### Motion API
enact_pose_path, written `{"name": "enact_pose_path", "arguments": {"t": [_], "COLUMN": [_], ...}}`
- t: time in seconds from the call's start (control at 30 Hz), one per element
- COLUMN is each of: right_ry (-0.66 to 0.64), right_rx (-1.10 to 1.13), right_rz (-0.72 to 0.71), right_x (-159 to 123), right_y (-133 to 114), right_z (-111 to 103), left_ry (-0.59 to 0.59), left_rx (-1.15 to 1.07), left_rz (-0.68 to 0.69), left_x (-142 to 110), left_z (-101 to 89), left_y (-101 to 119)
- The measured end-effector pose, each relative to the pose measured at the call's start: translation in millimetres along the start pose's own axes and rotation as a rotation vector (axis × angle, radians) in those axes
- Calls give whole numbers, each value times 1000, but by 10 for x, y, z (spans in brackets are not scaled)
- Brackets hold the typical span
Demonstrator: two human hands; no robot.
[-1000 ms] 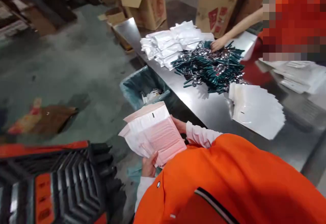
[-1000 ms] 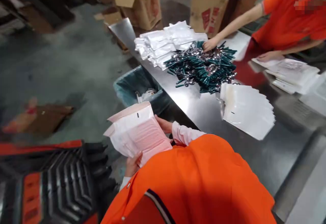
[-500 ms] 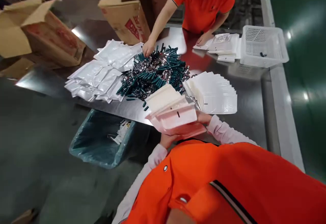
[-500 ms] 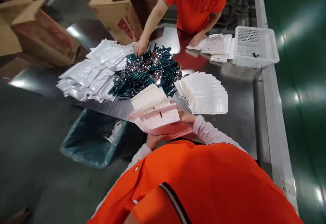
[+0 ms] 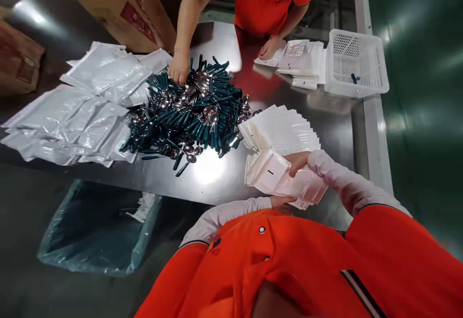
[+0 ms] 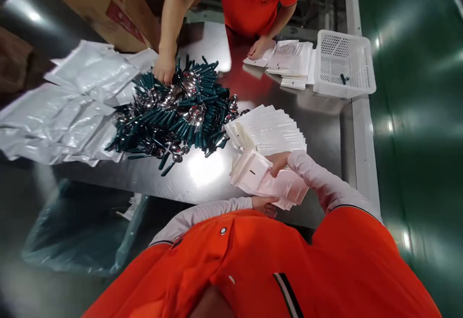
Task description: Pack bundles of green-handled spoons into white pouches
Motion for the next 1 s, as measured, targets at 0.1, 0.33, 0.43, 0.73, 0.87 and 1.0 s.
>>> {"name": "enact_pose_path", "arguments": {"t": [0.1,0.33,0.43,0.73,0.87,1.0], "right_ry": [-57,510,464,649,758,801], "right_rx": [-104,-361,-444,-129,-173,-296], "right_rz": [128,289,397,827,722,556], "right_x": [-1,396,727,-307,-786,-818], "right_y": [181,293,575,1587,1154,315], "right_z": [-313,-1976,-2131,-2183,-1986,-1027], "left_ry": [-2,-80,-42,-21,-28,-5], "left_rx": [-43,-102,-134,-320,-228,-165], "left_rz": [7,29,27,43,30,28], "left_x": [154,136,110,189,-22,-342], "left_z": [70,64,24,-15,-64,-165], "left_y": [68,258,406,894,725,570]}}
Point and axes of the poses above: each hand's wrist, its own x-axis towards the middle knuckle, its own z-axis out of the palm, y = z × x, the point moved 6 cm from there along x, towards the middle knuckle, and after that the axes turned 15 degrees about -y, right-handed, at the moved point
